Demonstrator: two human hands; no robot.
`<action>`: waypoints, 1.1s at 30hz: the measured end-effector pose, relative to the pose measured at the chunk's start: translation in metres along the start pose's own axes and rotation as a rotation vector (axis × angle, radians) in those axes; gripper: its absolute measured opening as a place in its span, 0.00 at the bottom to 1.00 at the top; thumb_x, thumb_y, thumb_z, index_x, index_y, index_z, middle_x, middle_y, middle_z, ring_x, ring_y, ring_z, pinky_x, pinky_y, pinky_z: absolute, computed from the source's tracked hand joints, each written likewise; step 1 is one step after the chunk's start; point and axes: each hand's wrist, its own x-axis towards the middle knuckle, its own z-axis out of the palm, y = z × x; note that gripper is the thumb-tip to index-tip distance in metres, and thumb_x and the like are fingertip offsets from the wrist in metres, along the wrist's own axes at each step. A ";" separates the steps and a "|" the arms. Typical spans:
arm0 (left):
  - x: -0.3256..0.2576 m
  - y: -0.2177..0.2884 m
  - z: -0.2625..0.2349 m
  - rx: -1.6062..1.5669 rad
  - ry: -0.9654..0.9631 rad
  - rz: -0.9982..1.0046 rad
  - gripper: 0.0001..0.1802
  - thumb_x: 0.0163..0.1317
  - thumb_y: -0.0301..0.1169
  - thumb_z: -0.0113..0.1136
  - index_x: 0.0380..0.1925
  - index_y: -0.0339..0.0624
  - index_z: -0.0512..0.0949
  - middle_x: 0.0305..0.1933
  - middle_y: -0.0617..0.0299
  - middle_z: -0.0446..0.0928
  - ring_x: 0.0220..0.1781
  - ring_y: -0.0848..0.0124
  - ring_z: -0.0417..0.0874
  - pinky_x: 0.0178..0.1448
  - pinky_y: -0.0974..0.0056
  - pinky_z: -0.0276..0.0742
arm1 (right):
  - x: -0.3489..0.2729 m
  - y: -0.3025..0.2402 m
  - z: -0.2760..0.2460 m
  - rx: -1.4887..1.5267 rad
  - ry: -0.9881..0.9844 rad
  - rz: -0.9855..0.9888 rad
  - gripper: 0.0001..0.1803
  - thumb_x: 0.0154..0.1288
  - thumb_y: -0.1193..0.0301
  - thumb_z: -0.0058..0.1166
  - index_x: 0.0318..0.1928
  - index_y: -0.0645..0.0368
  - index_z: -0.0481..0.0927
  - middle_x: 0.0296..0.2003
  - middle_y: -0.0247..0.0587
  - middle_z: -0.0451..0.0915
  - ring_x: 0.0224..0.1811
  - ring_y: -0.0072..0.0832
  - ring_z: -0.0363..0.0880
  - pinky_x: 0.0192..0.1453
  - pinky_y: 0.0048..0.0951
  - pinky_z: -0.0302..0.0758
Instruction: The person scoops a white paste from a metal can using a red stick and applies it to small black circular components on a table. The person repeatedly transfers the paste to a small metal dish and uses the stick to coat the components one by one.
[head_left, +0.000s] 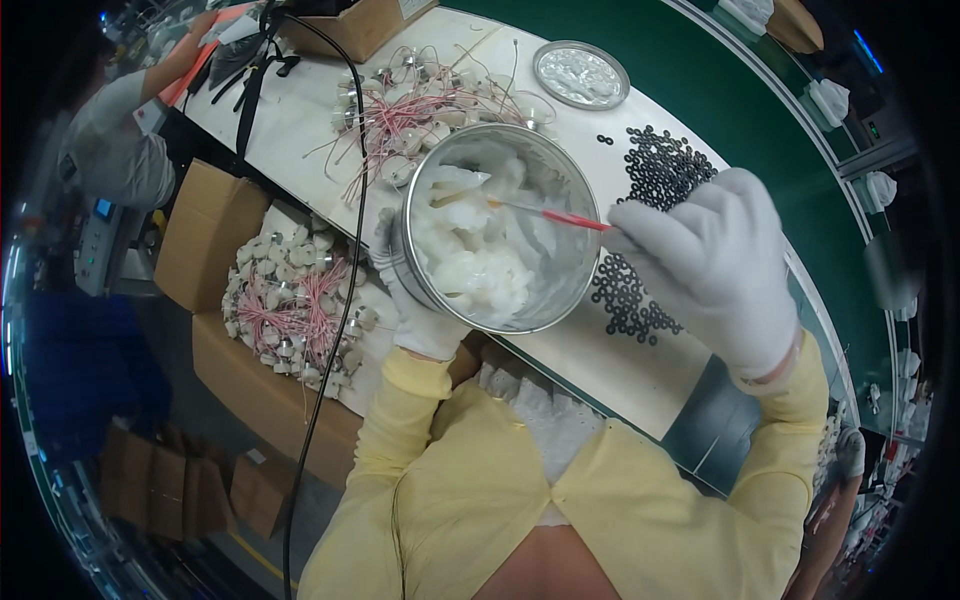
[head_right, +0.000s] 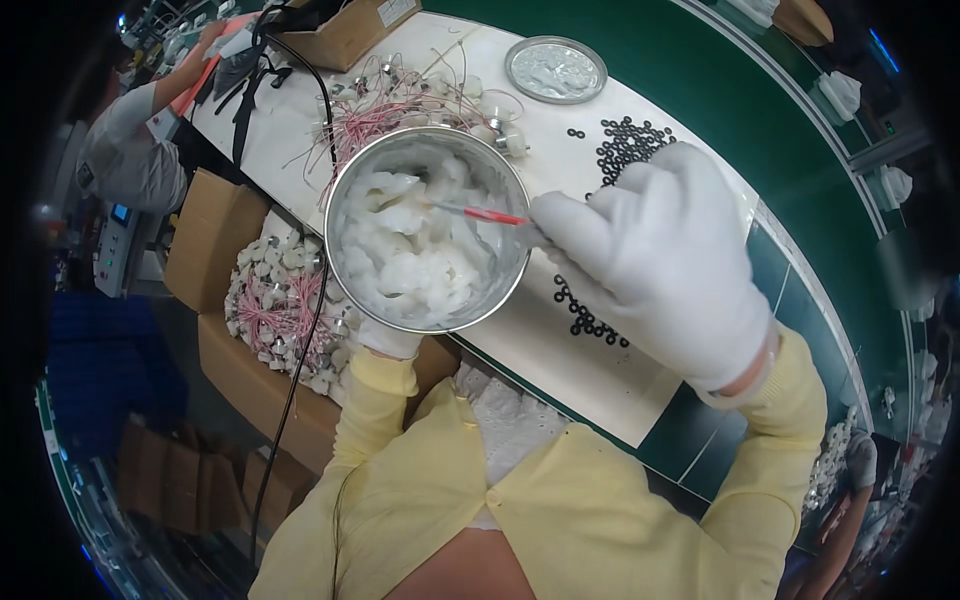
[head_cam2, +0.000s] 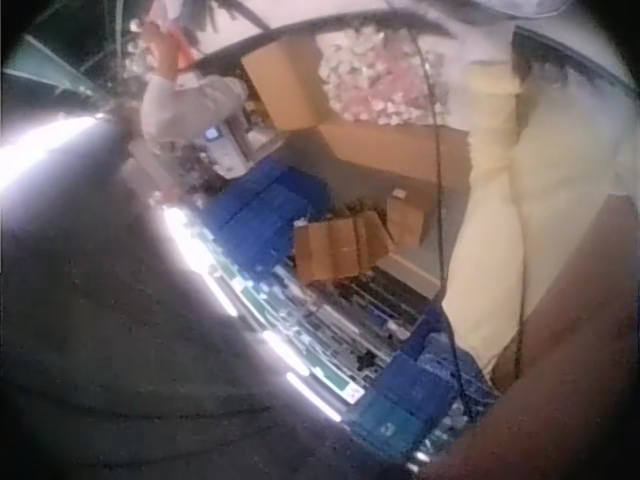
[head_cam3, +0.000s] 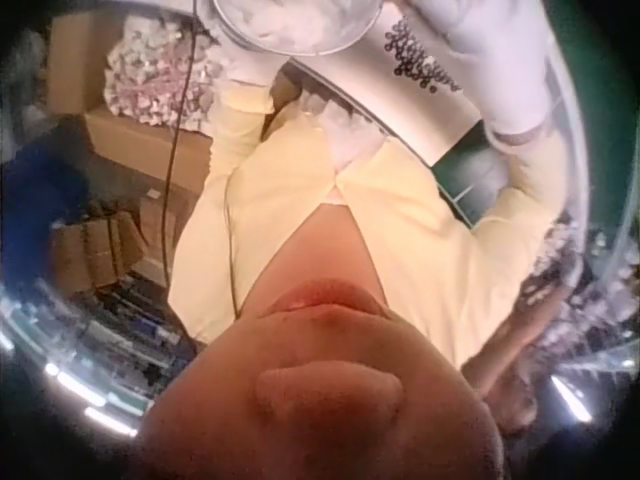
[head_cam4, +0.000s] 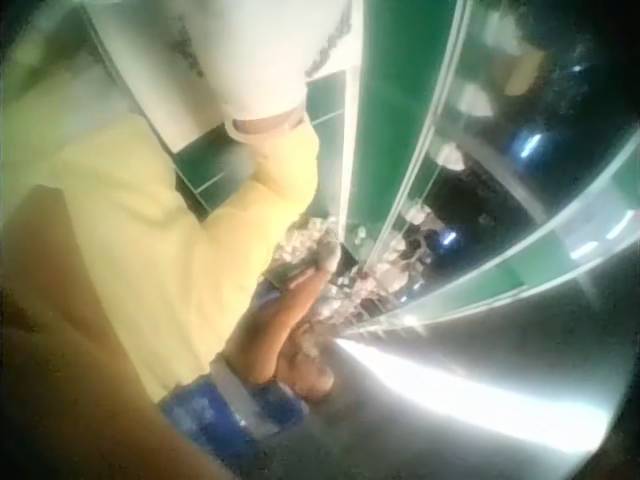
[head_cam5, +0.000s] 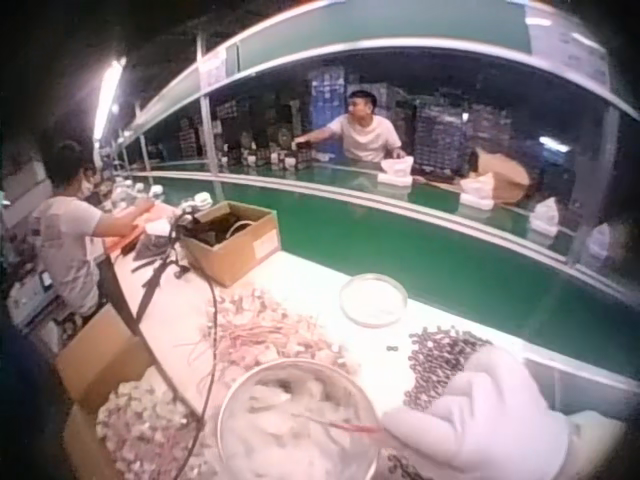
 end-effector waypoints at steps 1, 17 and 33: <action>0.001 0.000 0.000 -0.016 0.042 -0.018 0.31 0.70 0.53 0.53 0.65 0.46 0.71 0.68 0.56 0.71 0.68 0.60 0.71 0.72 0.52 0.68 | 0.002 -0.001 0.005 -0.042 -0.033 0.003 0.13 0.52 0.67 0.69 0.38 0.51 0.82 0.19 0.29 0.68 0.27 0.31 0.70 0.37 0.36 0.67; -0.006 0.001 0.015 0.202 0.152 0.025 0.37 0.72 0.62 0.38 0.70 0.50 0.64 0.72 0.56 0.66 0.71 0.61 0.69 0.77 0.51 0.62 | 0.015 -0.003 0.020 0.497 -0.371 0.303 0.06 0.63 0.71 0.62 0.36 0.58 0.89 0.22 0.45 0.82 0.22 0.41 0.81 0.33 0.32 0.78; 0.001 0.052 -0.154 0.634 -0.181 -0.186 0.35 0.75 0.53 0.44 0.74 0.49 0.56 0.70 0.56 0.66 0.69 0.60 0.70 0.73 0.51 0.69 | -0.001 0.004 0.029 1.185 -0.522 0.744 0.18 0.72 0.61 0.58 0.49 0.65 0.86 0.23 0.45 0.83 0.23 0.24 0.76 0.33 0.28 0.77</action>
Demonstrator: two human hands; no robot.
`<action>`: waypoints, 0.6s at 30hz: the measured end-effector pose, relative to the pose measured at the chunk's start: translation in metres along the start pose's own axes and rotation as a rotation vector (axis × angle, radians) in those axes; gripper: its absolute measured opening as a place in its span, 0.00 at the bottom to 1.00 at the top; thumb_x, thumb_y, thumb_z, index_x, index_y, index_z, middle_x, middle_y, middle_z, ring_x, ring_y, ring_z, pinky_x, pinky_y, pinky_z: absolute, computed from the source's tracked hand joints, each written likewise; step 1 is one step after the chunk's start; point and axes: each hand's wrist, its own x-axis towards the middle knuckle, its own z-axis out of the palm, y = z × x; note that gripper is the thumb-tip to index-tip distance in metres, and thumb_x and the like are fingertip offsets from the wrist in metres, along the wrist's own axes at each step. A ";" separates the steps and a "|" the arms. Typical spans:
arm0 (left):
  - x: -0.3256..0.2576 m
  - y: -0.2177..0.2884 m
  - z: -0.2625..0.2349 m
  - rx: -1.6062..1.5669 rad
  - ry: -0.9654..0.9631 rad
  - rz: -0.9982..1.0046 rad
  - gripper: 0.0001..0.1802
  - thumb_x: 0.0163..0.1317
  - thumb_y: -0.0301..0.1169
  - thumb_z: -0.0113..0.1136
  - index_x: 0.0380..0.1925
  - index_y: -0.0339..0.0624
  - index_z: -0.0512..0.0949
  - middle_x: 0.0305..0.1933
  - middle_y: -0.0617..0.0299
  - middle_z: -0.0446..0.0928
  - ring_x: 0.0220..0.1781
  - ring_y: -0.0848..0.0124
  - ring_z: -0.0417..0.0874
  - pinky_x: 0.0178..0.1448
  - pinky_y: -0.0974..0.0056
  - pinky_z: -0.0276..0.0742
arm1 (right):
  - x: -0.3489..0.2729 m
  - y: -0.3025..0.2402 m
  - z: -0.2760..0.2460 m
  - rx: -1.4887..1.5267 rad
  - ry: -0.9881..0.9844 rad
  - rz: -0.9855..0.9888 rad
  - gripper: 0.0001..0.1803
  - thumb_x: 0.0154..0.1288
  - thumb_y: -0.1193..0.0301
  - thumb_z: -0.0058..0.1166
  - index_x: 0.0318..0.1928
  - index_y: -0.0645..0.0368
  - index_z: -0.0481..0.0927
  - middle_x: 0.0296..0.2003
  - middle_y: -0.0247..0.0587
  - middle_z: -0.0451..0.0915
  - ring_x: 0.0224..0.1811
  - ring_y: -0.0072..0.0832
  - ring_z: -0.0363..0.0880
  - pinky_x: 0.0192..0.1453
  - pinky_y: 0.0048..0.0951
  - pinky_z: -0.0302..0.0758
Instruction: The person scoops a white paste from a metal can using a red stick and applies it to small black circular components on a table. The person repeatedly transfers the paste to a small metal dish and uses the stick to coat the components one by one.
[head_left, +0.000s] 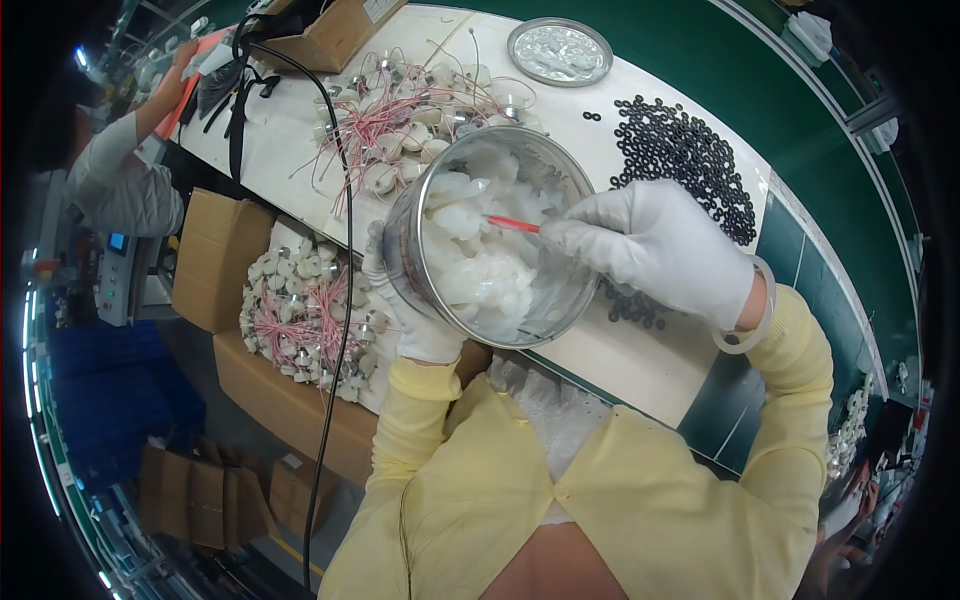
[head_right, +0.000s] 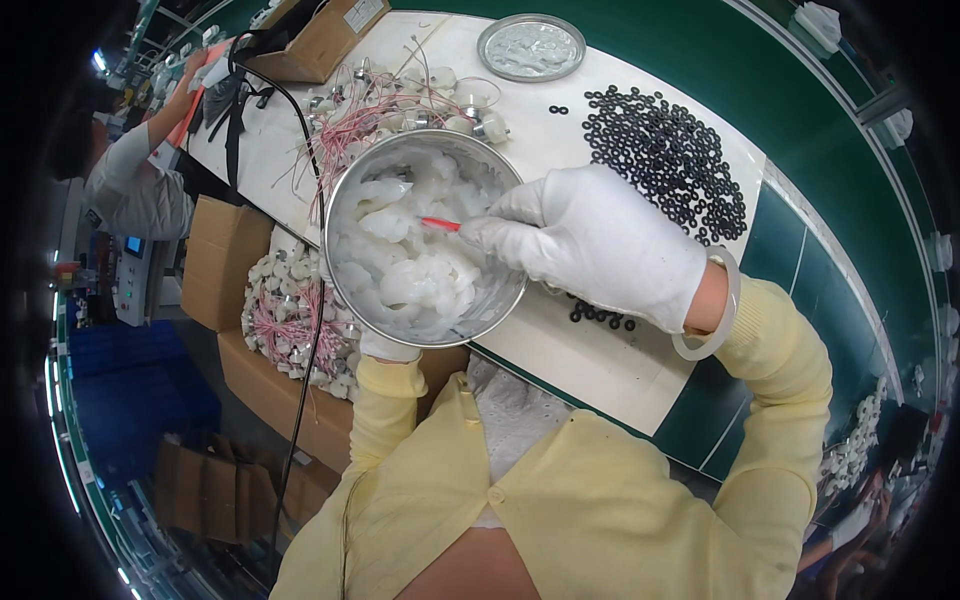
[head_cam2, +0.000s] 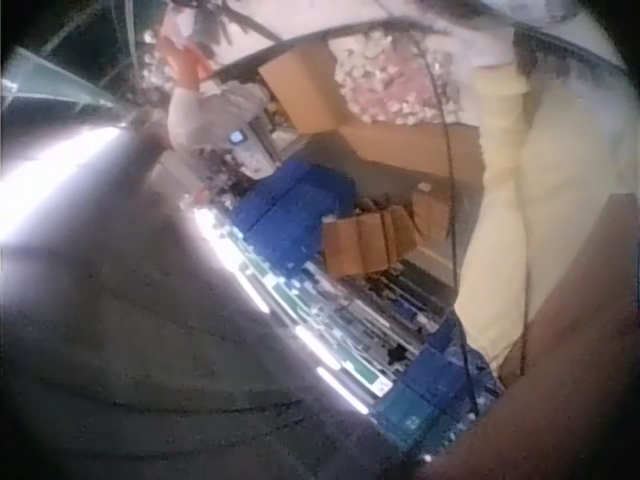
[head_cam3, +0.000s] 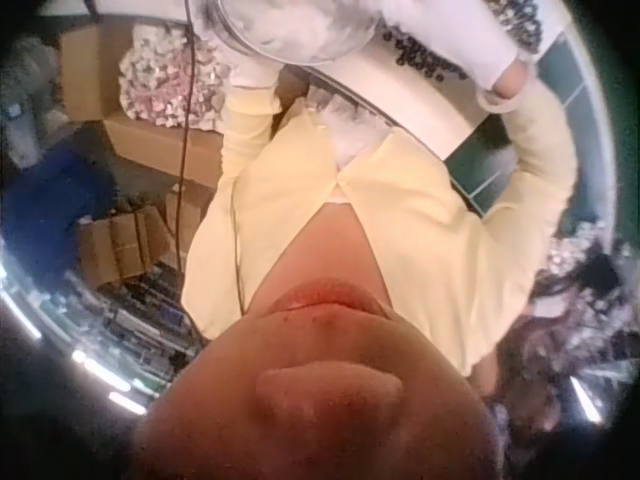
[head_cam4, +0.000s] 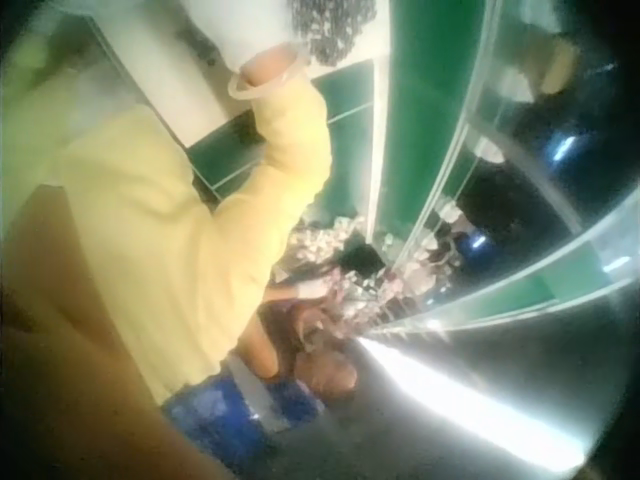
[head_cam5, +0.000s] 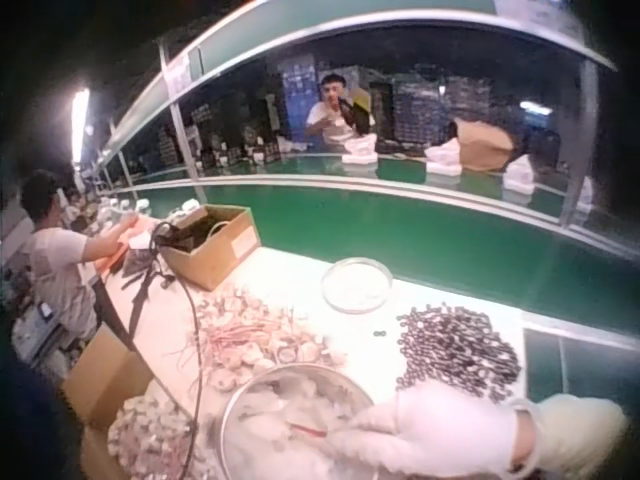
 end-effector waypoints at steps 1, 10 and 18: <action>0.003 0.006 0.020 -0.022 0.053 0.024 0.35 0.74 0.55 0.43 0.73 0.48 0.59 0.69 0.56 0.67 0.67 0.61 0.71 0.72 0.52 0.70 | 0.000 0.002 -0.001 0.016 -0.008 -0.002 0.18 0.72 0.61 0.58 0.49 0.65 0.86 0.23 0.43 0.83 0.23 0.22 0.75 0.32 0.27 0.76; 0.019 0.035 0.104 -0.202 0.341 0.167 0.38 0.69 0.63 0.43 0.62 0.43 0.73 0.58 0.56 0.77 0.57 0.63 0.78 0.64 0.54 0.75 | 0.003 0.002 0.003 0.137 0.014 0.007 0.17 0.72 0.63 0.57 0.49 0.66 0.86 0.22 0.34 0.79 0.23 0.17 0.72 0.31 0.23 0.73; 0.011 0.032 0.094 0.029 0.218 0.163 0.36 0.67 0.54 0.51 0.69 0.45 0.64 0.65 0.57 0.71 0.64 0.61 0.74 0.69 0.53 0.73 | 0.003 0.007 0.006 0.224 0.048 0.021 0.18 0.73 0.61 0.58 0.49 0.63 0.87 0.23 0.32 0.80 0.23 0.15 0.72 0.30 0.22 0.73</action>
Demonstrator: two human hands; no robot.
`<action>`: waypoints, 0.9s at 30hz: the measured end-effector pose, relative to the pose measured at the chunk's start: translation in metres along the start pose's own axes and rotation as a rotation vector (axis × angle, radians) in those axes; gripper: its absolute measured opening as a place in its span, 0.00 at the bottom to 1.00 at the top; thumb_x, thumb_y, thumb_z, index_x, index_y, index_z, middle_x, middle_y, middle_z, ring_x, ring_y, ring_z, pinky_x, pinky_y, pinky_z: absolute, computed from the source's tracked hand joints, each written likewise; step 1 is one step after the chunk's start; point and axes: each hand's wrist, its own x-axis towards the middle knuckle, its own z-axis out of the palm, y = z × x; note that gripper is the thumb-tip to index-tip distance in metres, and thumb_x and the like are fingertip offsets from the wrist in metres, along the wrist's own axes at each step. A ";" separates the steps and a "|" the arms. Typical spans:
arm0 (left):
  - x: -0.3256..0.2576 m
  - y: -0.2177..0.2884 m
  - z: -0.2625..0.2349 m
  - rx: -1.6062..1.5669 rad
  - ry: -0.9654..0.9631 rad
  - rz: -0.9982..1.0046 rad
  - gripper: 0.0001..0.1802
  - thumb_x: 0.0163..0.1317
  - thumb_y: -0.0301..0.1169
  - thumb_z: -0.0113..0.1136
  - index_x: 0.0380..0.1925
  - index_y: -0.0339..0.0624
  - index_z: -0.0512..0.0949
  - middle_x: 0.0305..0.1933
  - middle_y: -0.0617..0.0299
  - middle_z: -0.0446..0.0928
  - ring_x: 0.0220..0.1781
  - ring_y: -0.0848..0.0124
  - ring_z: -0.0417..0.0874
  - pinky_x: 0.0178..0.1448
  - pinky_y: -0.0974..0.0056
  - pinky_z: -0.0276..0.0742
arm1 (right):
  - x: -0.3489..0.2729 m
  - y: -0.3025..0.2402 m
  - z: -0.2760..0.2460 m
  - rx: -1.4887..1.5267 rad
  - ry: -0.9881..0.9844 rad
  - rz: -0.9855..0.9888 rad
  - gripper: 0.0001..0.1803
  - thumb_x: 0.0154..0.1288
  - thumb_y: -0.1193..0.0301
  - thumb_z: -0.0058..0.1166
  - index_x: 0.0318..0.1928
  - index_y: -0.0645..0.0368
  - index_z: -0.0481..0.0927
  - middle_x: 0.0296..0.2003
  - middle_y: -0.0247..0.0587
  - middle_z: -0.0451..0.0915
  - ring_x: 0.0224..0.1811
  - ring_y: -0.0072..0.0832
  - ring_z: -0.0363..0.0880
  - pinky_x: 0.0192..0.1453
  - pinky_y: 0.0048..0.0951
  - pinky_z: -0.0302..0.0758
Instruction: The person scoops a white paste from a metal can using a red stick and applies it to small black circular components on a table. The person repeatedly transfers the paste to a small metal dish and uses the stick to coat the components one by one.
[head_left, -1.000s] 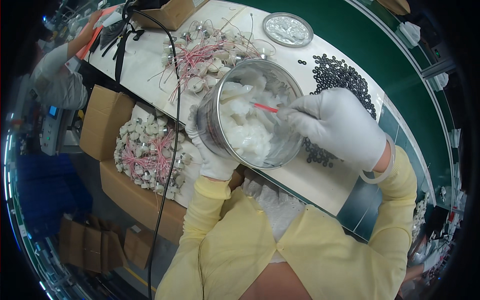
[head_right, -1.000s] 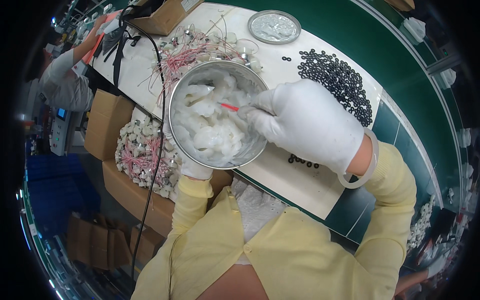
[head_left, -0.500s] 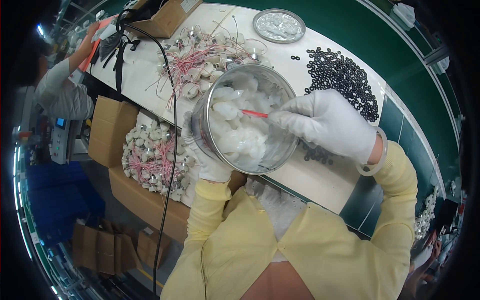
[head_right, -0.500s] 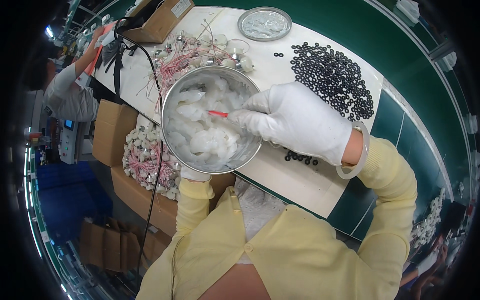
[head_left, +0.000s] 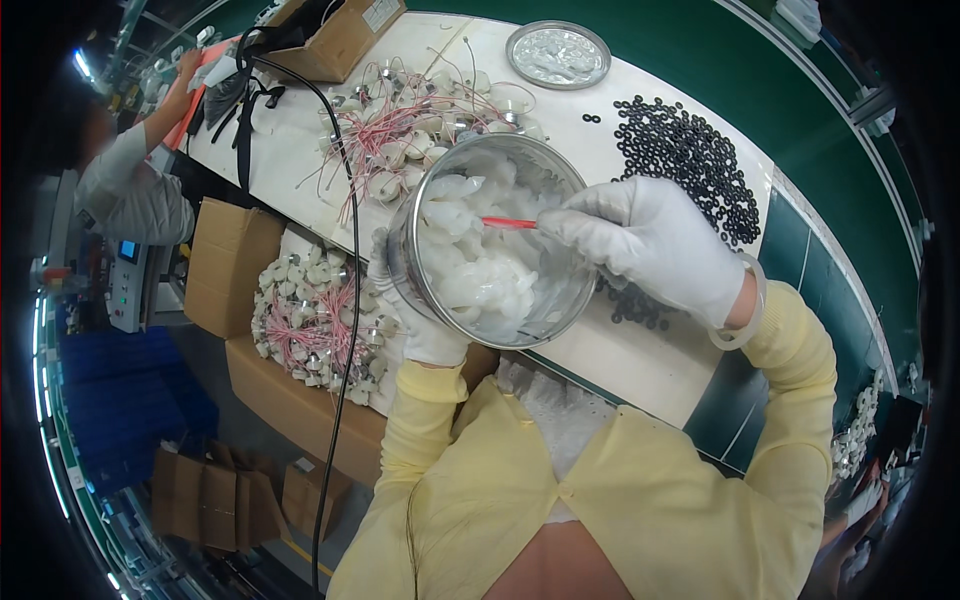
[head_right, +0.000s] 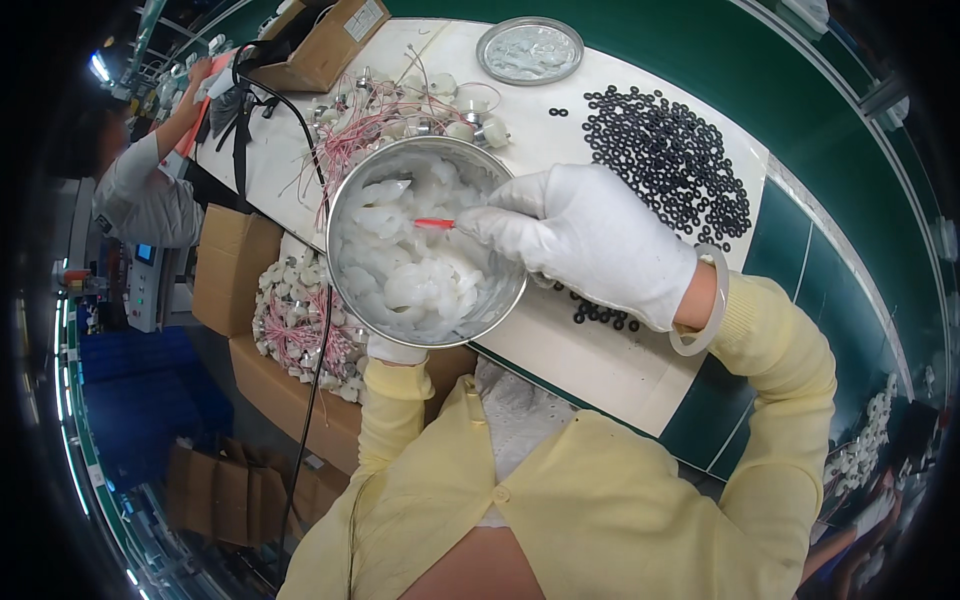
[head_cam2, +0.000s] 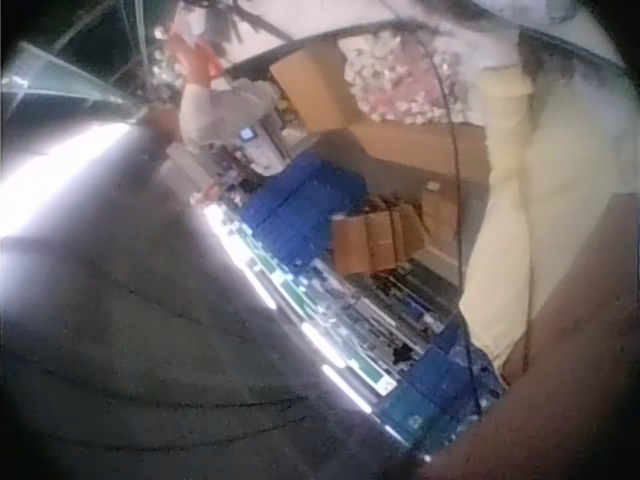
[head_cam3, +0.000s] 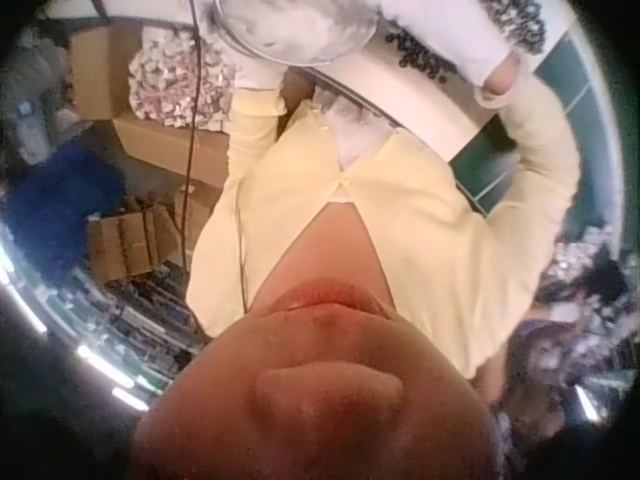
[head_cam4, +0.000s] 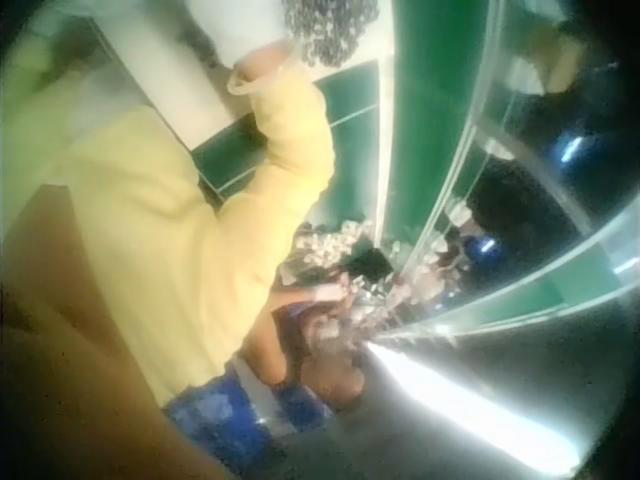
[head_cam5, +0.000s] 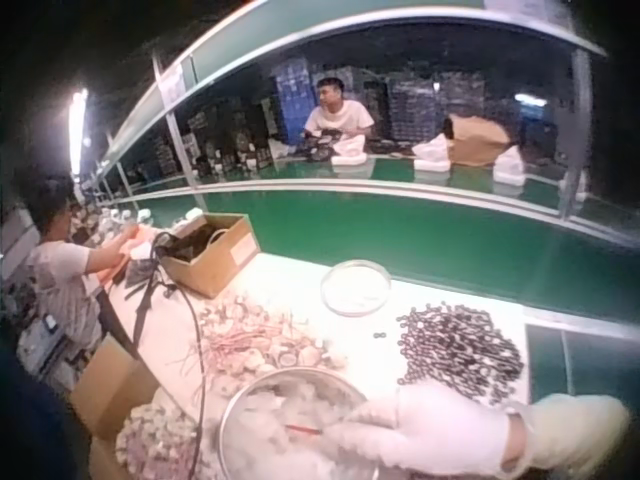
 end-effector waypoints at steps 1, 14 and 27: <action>0.000 -0.001 0.000 0.006 -0.020 0.012 0.36 0.68 0.54 0.50 0.69 0.45 0.64 0.65 0.57 0.71 0.64 0.62 0.74 0.69 0.53 0.73 | 0.000 0.000 0.000 0.016 -0.003 0.009 0.17 0.73 0.61 0.58 0.49 0.63 0.87 0.23 0.31 0.80 0.23 0.14 0.72 0.29 0.22 0.73; 0.002 0.007 0.031 -0.111 -0.033 0.052 0.32 0.75 0.54 0.43 0.72 0.48 0.62 0.69 0.58 0.68 0.65 0.65 0.73 0.68 0.56 0.74 | -0.004 0.007 0.005 0.103 0.074 -0.049 0.12 0.72 0.68 0.58 0.45 0.64 0.87 0.26 0.25 0.81 0.23 0.09 0.71 0.28 0.14 0.69; 0.004 0.009 0.043 0.033 -0.011 0.154 0.33 0.74 0.59 0.43 0.69 0.52 0.68 0.67 0.59 0.72 0.65 0.63 0.74 0.71 0.53 0.70 | -0.020 0.010 -0.025 -0.397 0.282 -0.665 0.11 0.72 0.69 0.57 0.46 0.64 0.86 0.24 0.34 0.82 0.23 0.17 0.76 0.28 0.21 0.73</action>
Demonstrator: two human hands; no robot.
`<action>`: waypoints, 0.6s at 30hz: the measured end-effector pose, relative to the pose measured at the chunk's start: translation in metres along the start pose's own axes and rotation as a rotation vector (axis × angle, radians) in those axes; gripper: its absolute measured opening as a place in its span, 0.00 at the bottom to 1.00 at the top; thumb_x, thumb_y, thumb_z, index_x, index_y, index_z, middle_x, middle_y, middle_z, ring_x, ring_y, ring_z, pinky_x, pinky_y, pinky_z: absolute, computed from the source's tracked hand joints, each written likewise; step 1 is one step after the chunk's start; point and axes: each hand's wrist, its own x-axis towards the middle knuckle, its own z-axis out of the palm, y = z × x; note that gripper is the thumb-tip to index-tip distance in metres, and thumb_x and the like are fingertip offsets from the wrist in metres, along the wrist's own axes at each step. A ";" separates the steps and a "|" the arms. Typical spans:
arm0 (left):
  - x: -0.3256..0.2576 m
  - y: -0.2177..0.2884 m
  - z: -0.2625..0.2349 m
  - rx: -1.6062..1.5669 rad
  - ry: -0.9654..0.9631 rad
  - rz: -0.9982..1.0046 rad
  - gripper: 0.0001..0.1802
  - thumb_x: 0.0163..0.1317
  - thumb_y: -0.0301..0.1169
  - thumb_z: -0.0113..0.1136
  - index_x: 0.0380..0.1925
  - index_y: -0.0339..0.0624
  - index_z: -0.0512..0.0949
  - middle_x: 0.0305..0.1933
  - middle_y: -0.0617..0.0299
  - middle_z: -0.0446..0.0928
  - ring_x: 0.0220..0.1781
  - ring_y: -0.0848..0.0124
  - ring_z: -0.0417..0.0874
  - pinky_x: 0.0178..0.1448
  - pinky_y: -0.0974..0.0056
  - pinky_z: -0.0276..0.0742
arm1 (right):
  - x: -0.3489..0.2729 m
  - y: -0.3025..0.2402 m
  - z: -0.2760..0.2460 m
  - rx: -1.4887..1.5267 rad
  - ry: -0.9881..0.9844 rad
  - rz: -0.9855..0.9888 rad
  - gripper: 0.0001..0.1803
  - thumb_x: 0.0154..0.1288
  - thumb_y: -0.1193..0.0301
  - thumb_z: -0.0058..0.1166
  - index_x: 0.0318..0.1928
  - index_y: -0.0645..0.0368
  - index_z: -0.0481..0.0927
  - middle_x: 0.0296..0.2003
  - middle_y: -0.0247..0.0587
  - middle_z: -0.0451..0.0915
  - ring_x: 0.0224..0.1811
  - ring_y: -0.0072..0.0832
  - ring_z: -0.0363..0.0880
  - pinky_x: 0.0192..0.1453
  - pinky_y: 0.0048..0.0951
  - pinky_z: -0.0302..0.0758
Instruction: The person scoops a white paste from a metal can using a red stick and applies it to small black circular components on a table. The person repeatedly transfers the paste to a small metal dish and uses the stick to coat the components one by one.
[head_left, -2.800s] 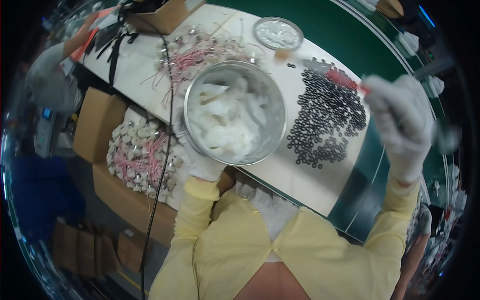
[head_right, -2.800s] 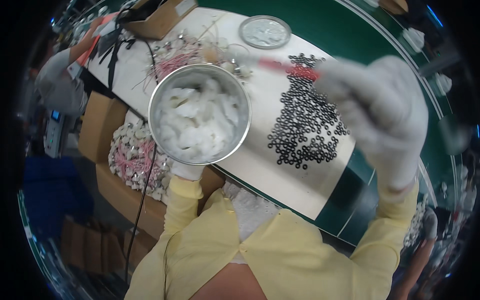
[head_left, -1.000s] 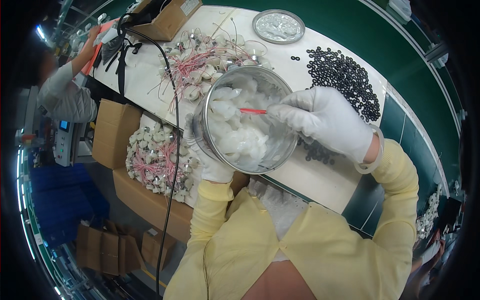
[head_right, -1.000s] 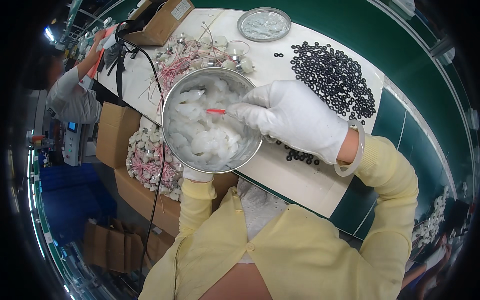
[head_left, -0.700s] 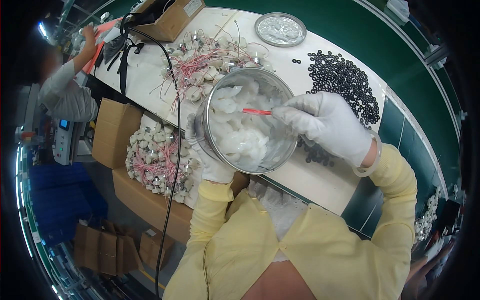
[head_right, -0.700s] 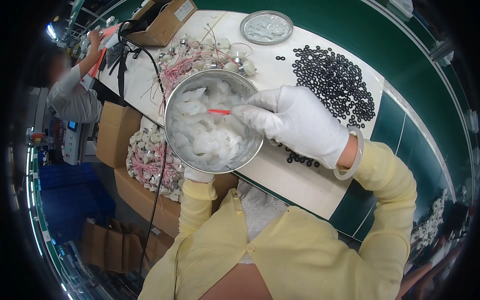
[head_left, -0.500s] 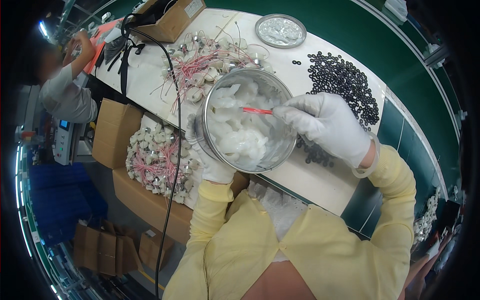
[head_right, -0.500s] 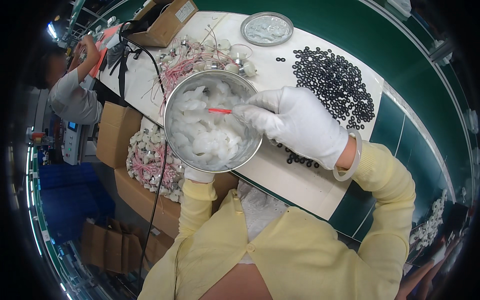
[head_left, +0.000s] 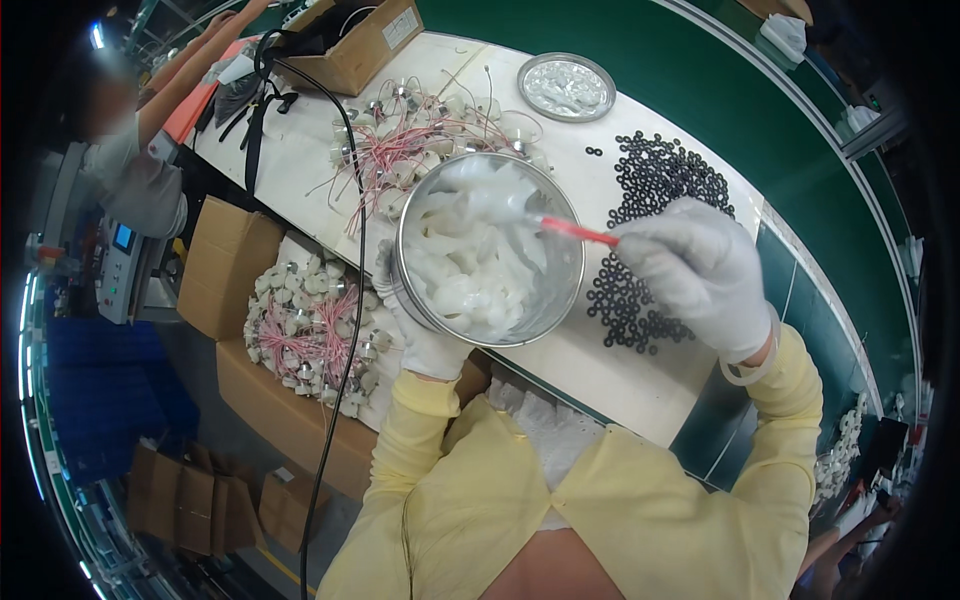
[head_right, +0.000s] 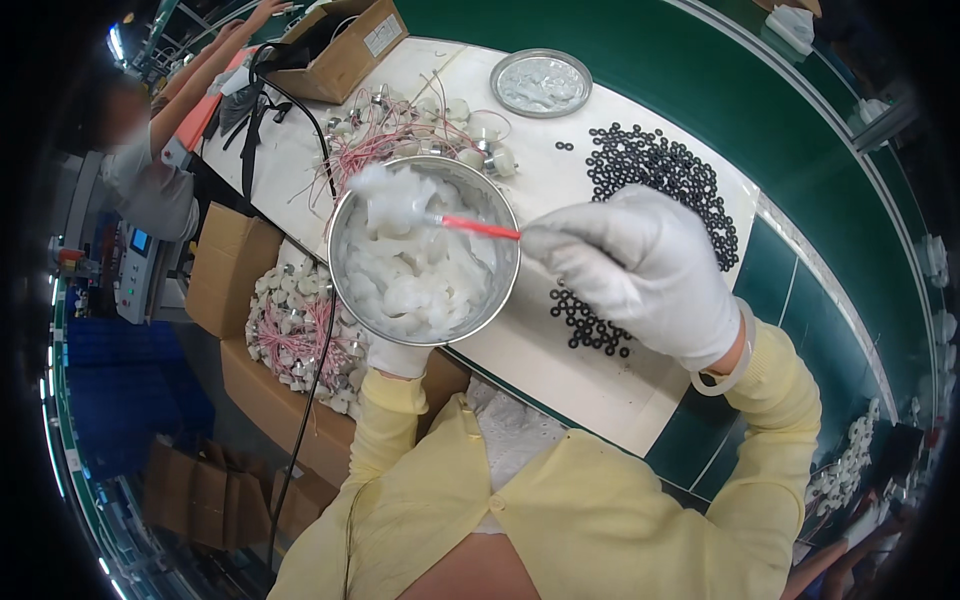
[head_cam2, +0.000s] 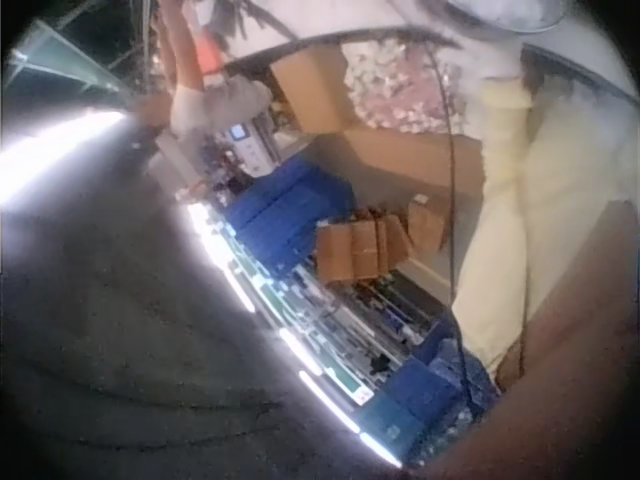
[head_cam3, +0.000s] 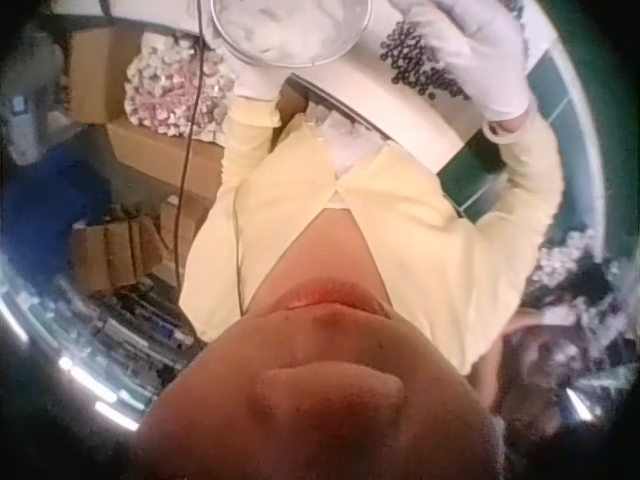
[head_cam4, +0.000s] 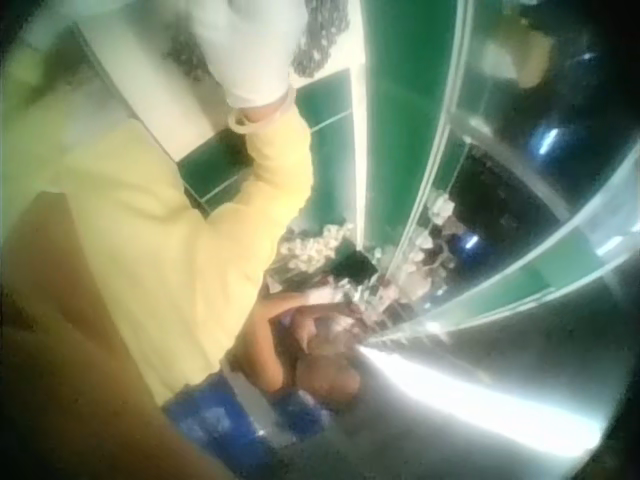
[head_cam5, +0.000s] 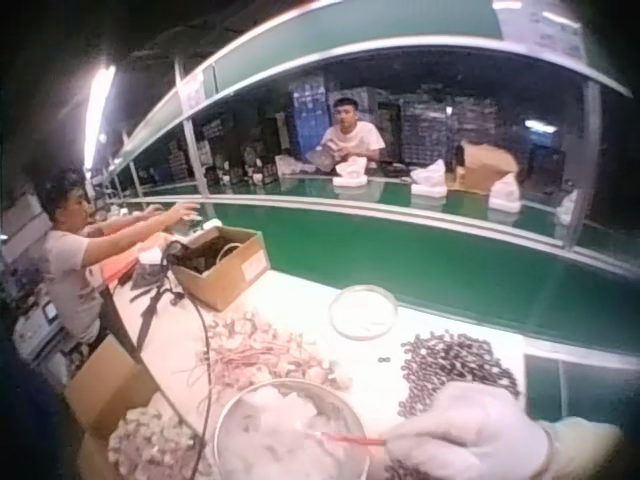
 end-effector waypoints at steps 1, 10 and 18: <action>0.000 0.007 0.005 -0.401 -0.056 -0.147 0.33 0.73 0.59 0.45 0.68 0.52 0.69 0.66 0.59 0.73 0.65 0.63 0.74 0.71 0.53 0.70 | 0.001 -0.005 -0.005 0.103 0.013 0.130 0.12 0.73 0.69 0.57 0.47 0.65 0.86 0.24 0.32 0.81 0.23 0.16 0.76 0.28 0.21 0.72; -0.002 0.018 0.018 -0.506 -0.160 -0.168 0.38 0.66 0.65 0.48 0.66 0.52 0.72 0.68 0.59 0.71 0.68 0.57 0.69 0.74 0.48 0.65 | 0.074 0.097 -0.029 -0.016 0.118 0.573 0.23 0.75 0.56 0.55 0.50 0.67 0.85 0.18 0.32 0.78 0.21 0.16 0.74 0.27 0.22 0.69; -0.013 0.017 0.023 -0.291 -0.104 -0.072 0.43 0.65 0.69 0.44 0.69 0.53 0.68 0.72 0.58 0.67 0.72 0.56 0.65 0.75 0.46 0.62 | 0.088 0.124 -0.024 -0.431 -0.025 0.486 0.23 0.65 0.56 0.61 0.52 0.61 0.85 0.37 0.49 0.87 0.41 0.42 0.86 0.48 0.37 0.78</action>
